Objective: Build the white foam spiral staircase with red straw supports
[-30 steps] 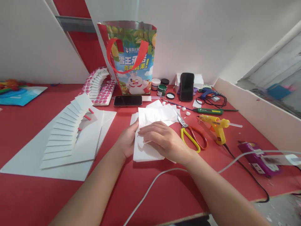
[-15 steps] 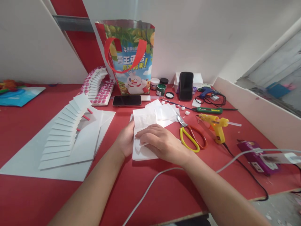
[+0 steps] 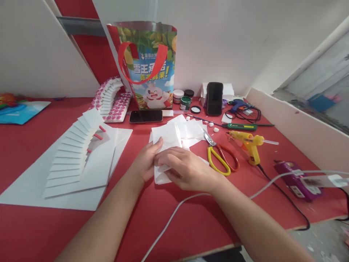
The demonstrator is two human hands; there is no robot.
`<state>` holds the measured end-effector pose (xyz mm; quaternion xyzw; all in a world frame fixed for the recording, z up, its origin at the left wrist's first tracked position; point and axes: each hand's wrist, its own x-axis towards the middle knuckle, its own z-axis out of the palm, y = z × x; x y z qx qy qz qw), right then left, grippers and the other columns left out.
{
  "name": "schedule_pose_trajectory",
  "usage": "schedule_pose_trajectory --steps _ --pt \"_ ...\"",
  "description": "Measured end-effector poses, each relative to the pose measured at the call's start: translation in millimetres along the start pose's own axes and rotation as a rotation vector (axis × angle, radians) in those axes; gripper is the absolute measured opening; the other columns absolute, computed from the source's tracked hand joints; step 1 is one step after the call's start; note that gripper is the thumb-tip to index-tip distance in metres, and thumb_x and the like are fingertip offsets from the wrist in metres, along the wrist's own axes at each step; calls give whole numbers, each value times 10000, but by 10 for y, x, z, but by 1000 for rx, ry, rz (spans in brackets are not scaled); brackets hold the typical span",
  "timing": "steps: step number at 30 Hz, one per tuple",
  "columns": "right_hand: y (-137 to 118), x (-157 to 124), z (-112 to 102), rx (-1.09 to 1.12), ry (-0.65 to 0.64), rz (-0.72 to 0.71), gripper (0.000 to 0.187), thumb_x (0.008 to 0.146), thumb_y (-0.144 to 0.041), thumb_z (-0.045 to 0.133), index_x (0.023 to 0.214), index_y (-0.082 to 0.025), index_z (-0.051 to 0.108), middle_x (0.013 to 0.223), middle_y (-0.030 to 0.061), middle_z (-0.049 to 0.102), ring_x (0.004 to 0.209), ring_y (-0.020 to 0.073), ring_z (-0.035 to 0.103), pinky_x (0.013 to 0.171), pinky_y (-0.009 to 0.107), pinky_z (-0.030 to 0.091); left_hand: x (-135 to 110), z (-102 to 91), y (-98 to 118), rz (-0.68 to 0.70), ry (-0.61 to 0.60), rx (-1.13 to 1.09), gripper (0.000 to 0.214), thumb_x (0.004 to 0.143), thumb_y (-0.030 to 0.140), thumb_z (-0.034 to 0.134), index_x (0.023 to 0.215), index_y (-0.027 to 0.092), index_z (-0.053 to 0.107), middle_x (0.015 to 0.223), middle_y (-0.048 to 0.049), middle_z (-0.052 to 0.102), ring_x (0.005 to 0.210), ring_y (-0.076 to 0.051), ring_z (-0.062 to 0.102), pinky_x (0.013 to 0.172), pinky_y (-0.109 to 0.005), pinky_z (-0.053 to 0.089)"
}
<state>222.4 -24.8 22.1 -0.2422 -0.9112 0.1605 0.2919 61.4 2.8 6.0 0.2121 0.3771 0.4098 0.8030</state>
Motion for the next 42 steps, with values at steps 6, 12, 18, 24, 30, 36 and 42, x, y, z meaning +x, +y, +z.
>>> schedule_pose_trajectory --steps 6,12,18,24,30,36,42 --pt "-84 -27 -87 213 88 43 176 924 -295 695 1033 -165 650 991 98 769 899 202 732 822 342 589 42 -55 -23 52 76 15 316 1010 358 560 1117 91 691 997 -152 783 907 -255 764 865 -367 605" --pt "3 -25 -179 165 649 490 50 931 -241 651 953 -202 674 922 27 736 720 122 668 614 258 544 23 -59 -46 68 13 39 214 963 255 642 1109 113 705 956 -125 798 843 -248 774 884 -397 617" --pt "189 -43 -199 49 564 534 165 820 -274 774 910 -207 652 958 29 644 744 131 568 631 287 488 -16 -29 -66 55 -54 38 317 925 257 704 1211 122 696 1078 -154 792 1004 -293 764 985 -431 582" --pt "108 -36 -131 -65 542 487 83 885 -203 703 830 -213 642 891 21 600 729 129 552 602 271 444 6 -62 -73 70 -77 49 295 927 266 702 1177 109 700 1054 -155 792 1022 -301 758 973 -433 587" --pt "70 -31 -116 -113 424 300 84 971 -225 603 899 -209 642 879 44 619 743 143 580 657 288 485 8 -66 -65 90 -134 44 231 920 290 718 1076 120 705 963 -116 795 838 -235 777 799 -326 630" --pt "59 -42 -149 -260 465 329 73 981 -237 593 1022 -204 644 835 28 625 652 128 537 606 278 446 -8 -48 -63 76 -81 33 232 946 257 676 1126 115 707 998 -132 795 954 -272 771 879 -370 622" --pt "85 -54 -151 -209 393 443 90 951 -239 612 1031 -207 636 931 46 670 690 134 573 635 280 452 -4 -48 -63 76 -106 17 305 934 242 687 1213 118 692 1107 -154 783 1084 -311 741 1004 -447 575"
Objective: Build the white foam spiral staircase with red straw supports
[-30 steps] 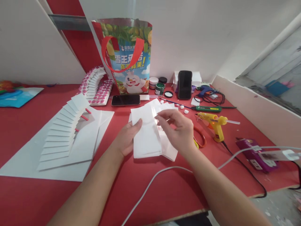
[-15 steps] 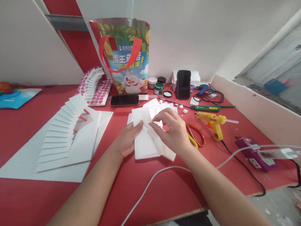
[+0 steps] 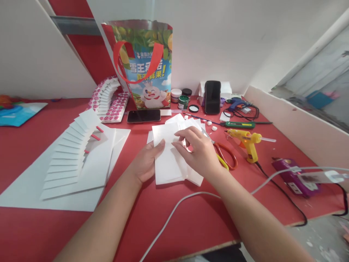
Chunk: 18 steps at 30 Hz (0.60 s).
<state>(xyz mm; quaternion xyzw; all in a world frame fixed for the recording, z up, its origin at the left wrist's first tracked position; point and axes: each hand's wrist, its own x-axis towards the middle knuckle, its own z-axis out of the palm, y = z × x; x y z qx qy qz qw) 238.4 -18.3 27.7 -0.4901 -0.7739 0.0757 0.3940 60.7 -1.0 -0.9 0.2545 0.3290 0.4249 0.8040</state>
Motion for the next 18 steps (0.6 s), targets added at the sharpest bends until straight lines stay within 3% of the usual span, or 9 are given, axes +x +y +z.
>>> schedule_pose_trajectory --steps 6,10,13,15,18 --pt "30 9 3 -54 -84 147 65 936 -260 645 969 -205 659 882 24 659 630 117 534 603 270 409 4 -4 -9 -15 -3 -39 323 949 204 648 1255 103 676 1116 -161 783 1075 -303 747 1029 -452 560" --pt "20 25 -8 27 76 189 187 944 -372 658 1018 -204 625 889 39 661 697 146 581 643 292 476 12 23 28 -82 13 -123 401 995 304 582 1337 99 626 1150 -176 771 1139 -318 720 1065 -471 531" --pt "-12 14 20 136 60 170 376 997 -468 562 1260 -200 564 1217 143 650 1081 236 651 845 375 571 25 44 59 -96 -5 -208 529 1005 467 534 1387 105 590 1191 -182 756 1213 -338 679 1089 -490 504" --pt "-39 -12 62 176 -73 91 507 1033 -481 483 1455 -203 443 1499 200 496 1380 283 513 1040 475 532 34 43 70 -47 -20 -222 564 1000 525 520 1408 141 578 1209 -159 752 1236 -331 665 1089 -483 502" --pt "-79 -59 133 157 -275 -73 668 1030 -516 473 1577 -170 307 1656 226 299 1562 312 263 1209 576 366 46 23 76 21 26 -221 548 1002 565 491 1393 195 595 1172 -113 768 1200 -305 686 1054 -451 531"
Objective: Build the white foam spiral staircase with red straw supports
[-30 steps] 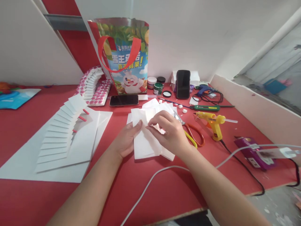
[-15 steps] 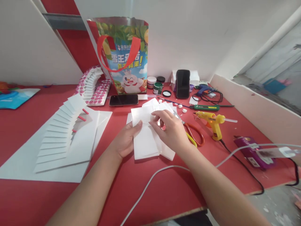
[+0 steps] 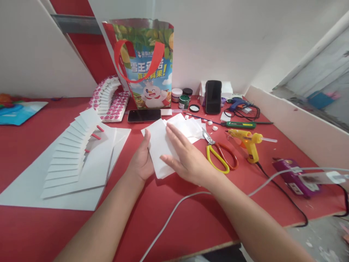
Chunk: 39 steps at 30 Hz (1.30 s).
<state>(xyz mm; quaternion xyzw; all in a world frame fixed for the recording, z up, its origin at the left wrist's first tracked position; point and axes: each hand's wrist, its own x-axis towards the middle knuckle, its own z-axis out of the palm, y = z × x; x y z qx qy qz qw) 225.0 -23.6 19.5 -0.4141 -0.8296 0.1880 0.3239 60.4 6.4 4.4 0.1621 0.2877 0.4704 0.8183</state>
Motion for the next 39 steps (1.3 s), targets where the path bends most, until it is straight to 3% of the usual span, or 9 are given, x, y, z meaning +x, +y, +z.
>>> schedule_pose_trajectory --steps 6,10,13,16,21,25,29,33,39 --pt "-28 4 3 22 -52 -121 675 1018 -529 500 1567 -162 359 1652 204 336 1576 285 237 1241 553 326 5 13 30 -149 125 0 430 1046 434 442 1311 157 637 1005 -107 792 996 -268 761 942 -410 595" --pt "118 21 -67 39 180 91 468 1059 -426 443 1470 -207 491 1492 182 550 1392 276 531 1127 518 473 -39 -37 180 -74 201 3 326 986 243 563 1265 104 661 901 -101 798 799 -237 774 779 -324 635" --pt "264 34 -97 -86 228 225 489 1023 -424 514 1433 -157 521 1446 217 578 1374 333 532 1098 559 479 -60 -213 367 54 93 -147 329 1024 191 454 1284 159 653 811 -25 782 579 -124 715 536 -169 558" --pt "262 85 -75 -228 90 253 634 949 -432 633 1471 -104 486 1517 235 509 1470 393 395 1167 602 387 -34 -422 491 222 -66 -338 362 1048 209 408 1367 208 581 806 5 774 402 -17 565 371 -67 388" --pt "15 331 141 -466 -297 245 807 852 -459 744 1535 -174 424 1600 207 409 1520 471 240 1151 733 291 10 -501 469 202 -108 -333 398 1074 266 359 1427 178 522 829 -23 755 305 10 340 309 -101 279" --pt "18 514 278 -593 -369 276 593 906 -459 641 1417 -176 533 1538 207 462 1467 488 307 1057 770 350 -36 -340 439 200 5 -42 389 1056 209 326 1328 160 601 733 -16 705 295 -5 284 321 -130 301" --pt "143 485 138 -653 -376 405 314 937 -126 469 1204 -130 633 1236 191 651 1127 338 624 894 489 509 -90 -187 427 164 193 365 282 865 233 734 1134 162 688 670 -6 699 419 -108 572 398 -193 454" --pt "233 353 -159 -618 -261 534 265 981 -174 421 1121 -122 640 1099 169 701 970 279 669 766 353 466 -75 -171 393 215 332 669 595 623 281 935 1147 194 667 982 -78 789 759 -247 758 622 -311 609" --pt "382 188 -334 -477 -12 697 182 960 -237 498 929 -159 660 925 118 727 847 250 649 663 312 363 21 -352 356 476 452 1225 992 672 341 896 1520 250 389 1379 -173 633 1274 -375 619 1047 -546 507"
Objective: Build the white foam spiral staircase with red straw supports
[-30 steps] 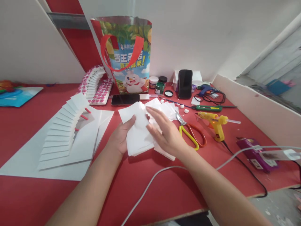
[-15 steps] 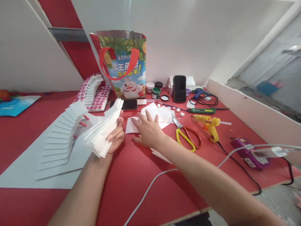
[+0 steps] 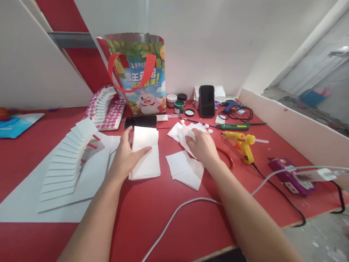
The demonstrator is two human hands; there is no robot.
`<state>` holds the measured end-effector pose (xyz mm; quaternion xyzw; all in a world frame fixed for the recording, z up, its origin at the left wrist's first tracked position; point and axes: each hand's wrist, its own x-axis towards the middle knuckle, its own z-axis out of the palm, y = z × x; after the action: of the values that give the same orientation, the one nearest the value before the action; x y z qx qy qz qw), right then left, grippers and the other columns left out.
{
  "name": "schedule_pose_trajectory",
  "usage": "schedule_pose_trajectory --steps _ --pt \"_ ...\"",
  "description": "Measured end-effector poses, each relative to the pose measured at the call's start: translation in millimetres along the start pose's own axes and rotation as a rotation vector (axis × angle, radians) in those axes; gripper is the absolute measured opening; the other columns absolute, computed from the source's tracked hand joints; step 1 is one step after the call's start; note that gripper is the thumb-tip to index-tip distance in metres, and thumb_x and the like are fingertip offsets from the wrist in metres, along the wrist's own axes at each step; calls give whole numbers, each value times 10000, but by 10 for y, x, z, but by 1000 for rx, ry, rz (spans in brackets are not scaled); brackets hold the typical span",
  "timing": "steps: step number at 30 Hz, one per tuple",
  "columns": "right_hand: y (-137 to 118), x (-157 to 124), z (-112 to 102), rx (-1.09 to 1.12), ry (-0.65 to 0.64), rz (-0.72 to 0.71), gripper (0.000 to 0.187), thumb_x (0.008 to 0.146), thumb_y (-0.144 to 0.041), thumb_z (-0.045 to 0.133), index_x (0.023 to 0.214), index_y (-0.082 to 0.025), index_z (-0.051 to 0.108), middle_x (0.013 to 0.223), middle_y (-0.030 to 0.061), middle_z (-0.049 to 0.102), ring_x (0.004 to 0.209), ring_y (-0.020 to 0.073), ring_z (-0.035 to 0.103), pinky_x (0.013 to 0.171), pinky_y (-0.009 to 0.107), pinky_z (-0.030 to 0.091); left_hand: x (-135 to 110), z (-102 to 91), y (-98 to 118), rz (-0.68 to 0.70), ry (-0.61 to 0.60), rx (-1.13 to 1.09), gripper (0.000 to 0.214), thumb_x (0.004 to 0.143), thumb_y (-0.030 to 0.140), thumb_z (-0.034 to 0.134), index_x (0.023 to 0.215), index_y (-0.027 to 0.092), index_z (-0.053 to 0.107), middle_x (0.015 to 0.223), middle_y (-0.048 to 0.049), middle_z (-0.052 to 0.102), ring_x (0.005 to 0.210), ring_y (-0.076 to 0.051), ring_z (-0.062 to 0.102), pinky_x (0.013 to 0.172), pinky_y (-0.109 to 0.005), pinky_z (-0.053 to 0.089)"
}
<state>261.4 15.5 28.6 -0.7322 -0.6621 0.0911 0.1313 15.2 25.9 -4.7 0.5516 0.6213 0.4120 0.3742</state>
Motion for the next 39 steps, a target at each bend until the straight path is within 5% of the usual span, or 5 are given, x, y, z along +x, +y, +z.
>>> schedule_pose_trajectory --steps 7,12,19,30,39 --pt "108 -31 59 525 276 -170 117 884 -271 611 847 -202 698 1023 68 723 891 211 643 752 299 449 -107 117 -16 598 -18 458 629 872 391 715 1442 207 520 1504 -172 544 1498 -359 378 1227 -571 272" --pt "97 -52 43 940 355 -37 422 909 -509 618 632 -203 529 598 -27 512 549 112 470 510 248 341 -163 293 -126 518 -308 632 385 1001 447 494 1297 264 657 1552 -133 524 1496 -372 384 1204 -699 164" --pt "116 -19 -39 1030 442 50 554 867 -624 656 566 -220 427 509 -52 412 472 86 407 425 231 288 -231 288 39 569 -59 276 396 974 485 566 1261 230 665 1387 -121 667 1401 -325 521 1260 -597 154" --pt "-182 -207 -52 1590 -157 120 405 692 -547 848 830 -185 728 781 50 766 716 223 740 583 308 583 -481 345 322 -183 -621 -864 647 845 711 640 1211 182 712 1160 -133 764 1172 -359 684 963 -442 563" --pt "-4 -87 -89 1593 -127 173 289 622 -287 882 805 -164 695 691 -19 680 501 86 560 416 208 449 -316 310 286 -208 -185 -920 172 721 223 841 861 205 743 888 6 786 798 -154 721 766 -266 577"
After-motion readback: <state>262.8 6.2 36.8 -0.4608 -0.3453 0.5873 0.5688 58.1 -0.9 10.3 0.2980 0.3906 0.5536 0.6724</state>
